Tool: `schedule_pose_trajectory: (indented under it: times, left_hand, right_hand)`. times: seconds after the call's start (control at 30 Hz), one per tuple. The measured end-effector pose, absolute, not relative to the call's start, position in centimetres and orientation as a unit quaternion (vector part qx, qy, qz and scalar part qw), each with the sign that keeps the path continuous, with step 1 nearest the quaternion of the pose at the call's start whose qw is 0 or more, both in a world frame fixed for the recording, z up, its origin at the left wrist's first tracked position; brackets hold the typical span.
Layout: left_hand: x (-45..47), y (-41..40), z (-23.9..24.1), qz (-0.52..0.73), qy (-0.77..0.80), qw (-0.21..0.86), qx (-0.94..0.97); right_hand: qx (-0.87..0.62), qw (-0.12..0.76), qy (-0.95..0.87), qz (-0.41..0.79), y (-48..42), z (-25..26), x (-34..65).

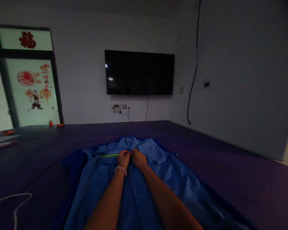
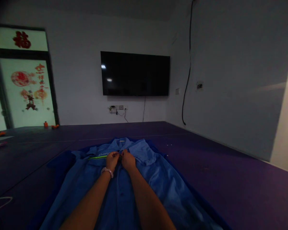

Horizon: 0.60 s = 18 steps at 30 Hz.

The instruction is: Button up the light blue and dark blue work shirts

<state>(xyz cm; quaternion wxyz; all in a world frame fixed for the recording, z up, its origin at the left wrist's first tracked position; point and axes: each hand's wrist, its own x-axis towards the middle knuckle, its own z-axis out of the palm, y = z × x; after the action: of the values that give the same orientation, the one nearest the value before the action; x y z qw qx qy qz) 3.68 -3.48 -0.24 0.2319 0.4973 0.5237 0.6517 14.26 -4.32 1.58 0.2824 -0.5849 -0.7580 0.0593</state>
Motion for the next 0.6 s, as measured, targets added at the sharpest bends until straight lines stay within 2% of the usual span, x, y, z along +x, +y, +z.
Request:
schedule_pose_trajectory:
  times: [0.6]
  left_hand:
    - [3.59, -3.17, -0.44, 0.659, 0.531, 0.251, 0.469]
  right_hand:
    - [-0.573, 0.281, -0.767, 0.064, -4.16, 1.48, 14.52]
